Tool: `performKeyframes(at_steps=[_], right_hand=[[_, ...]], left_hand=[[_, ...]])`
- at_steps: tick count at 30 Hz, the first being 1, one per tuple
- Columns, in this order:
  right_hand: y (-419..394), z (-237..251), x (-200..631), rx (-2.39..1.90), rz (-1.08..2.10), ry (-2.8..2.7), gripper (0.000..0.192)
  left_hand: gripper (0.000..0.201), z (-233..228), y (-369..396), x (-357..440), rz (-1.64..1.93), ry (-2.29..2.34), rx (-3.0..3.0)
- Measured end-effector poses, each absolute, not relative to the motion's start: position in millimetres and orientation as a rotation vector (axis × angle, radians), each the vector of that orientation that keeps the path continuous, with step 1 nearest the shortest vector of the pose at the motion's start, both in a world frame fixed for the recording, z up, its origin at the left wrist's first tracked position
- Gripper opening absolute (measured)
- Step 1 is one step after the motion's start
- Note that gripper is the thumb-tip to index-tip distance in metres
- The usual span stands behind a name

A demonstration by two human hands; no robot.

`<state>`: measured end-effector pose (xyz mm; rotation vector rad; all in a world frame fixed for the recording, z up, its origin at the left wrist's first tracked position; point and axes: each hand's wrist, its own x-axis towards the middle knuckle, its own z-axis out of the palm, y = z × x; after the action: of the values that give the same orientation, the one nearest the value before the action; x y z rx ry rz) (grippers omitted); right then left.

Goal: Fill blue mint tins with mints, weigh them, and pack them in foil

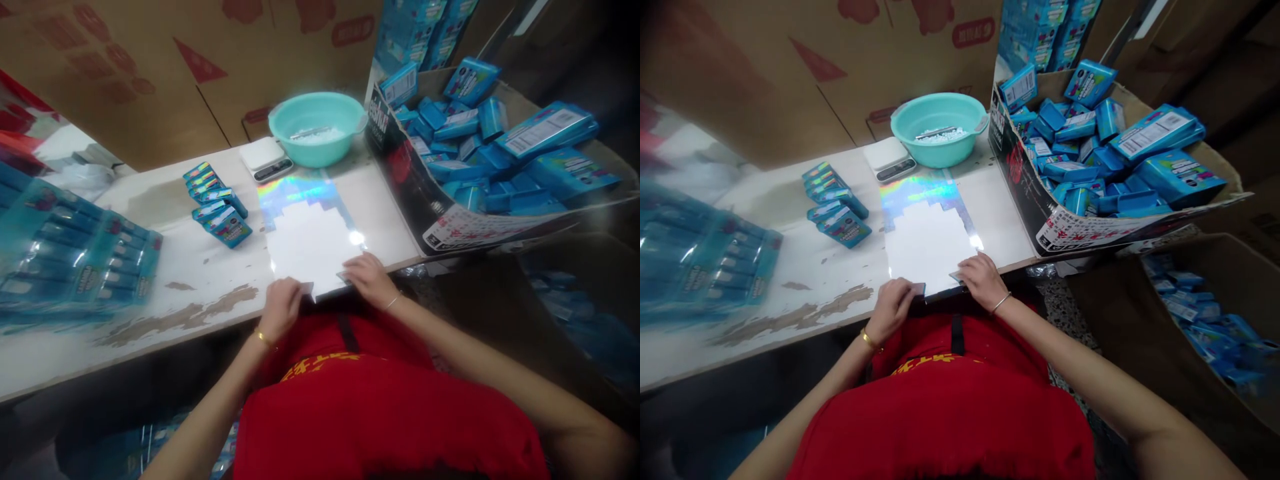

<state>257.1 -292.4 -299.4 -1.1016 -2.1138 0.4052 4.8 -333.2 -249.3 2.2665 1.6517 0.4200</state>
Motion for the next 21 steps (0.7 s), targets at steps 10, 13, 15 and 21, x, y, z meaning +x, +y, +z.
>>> performKeyframes(at_steps=[10, 13, 15, 21], right_hand=[[-319, -274, 245, -1.376, -0.249, -2.492, 0.015], [-315, -286, 245, -1.256, -0.186, -2.435, 0.019], [-309, -290, 244, -1.109, -0.174, -2.383, 0.023], [-293, -291, 234, -0.798, -0.068, -2.277, 0.02]], left_hand=[[0.014, -223, -300, 20, -0.266, 1.525, 2.63], [0.014, -223, -296, 19, -0.25, 1.477, 2.651], [0.013, -222, -291, 17, -0.258, 1.356, 2.673], [0.02, -223, -278, 15, -0.161, 1.326, 2.599]])
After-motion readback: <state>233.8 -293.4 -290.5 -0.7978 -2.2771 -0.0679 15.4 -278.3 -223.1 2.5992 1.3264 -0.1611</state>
